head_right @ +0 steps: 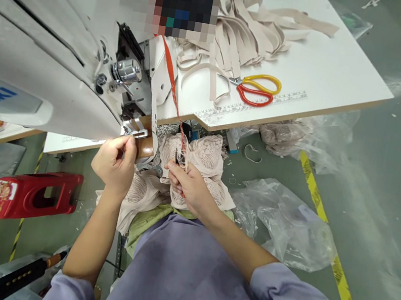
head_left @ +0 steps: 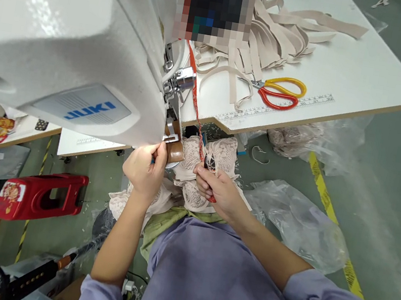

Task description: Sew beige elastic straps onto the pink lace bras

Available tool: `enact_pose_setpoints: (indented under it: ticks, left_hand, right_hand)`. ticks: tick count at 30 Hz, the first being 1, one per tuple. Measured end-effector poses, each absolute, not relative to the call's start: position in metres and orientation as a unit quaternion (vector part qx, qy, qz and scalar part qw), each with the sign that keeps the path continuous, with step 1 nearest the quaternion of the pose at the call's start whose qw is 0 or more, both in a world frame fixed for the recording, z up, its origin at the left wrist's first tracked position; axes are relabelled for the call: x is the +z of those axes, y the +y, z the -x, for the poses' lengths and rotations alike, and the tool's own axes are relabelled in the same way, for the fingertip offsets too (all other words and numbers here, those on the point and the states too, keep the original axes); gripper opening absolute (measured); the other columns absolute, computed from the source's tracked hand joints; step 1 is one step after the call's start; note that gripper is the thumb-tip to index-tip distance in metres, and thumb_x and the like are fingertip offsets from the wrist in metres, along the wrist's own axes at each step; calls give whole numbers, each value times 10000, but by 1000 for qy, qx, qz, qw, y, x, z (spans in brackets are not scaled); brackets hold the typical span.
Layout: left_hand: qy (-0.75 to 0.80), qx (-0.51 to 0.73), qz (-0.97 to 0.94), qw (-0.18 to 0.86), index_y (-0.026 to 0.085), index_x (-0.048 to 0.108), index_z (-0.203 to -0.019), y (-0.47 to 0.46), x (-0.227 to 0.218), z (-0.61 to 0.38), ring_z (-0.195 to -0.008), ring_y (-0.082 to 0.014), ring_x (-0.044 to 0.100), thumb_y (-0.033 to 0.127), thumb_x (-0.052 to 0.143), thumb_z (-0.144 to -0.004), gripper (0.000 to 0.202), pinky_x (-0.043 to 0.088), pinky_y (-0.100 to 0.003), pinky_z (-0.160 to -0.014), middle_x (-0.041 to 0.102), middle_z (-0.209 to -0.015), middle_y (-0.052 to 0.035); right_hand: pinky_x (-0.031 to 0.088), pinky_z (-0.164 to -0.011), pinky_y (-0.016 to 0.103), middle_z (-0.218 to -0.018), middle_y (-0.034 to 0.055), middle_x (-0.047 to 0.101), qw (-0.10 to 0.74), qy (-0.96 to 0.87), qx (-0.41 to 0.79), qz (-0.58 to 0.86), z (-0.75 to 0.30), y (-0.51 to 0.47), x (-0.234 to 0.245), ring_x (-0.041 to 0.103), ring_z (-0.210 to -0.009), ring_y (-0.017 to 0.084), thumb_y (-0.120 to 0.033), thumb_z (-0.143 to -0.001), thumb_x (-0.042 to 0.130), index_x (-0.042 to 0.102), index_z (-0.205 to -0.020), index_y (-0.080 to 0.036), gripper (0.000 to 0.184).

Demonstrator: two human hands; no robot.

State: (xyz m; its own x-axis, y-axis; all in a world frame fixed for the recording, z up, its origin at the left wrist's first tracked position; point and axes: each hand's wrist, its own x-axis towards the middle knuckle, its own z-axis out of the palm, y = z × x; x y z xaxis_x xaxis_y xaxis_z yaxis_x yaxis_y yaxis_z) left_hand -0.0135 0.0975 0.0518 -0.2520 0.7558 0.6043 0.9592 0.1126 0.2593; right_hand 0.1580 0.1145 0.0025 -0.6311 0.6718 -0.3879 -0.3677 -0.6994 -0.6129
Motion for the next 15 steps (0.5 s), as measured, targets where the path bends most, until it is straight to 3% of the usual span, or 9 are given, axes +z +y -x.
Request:
enact_pose_setpoints:
  ticks: [15]
  left_hand:
    - [-716,-324,595,166,189,652,-650,99,51,14,-567,-121,501,288,579,-924,300,352,-255,-570,558,-540,10]
  right_hand:
    - [161,-438,226,-553,-92,369,302,-242,867,315,-158,114,-6,241,-440,37,-453,-845,697,542,-784,-183,318]
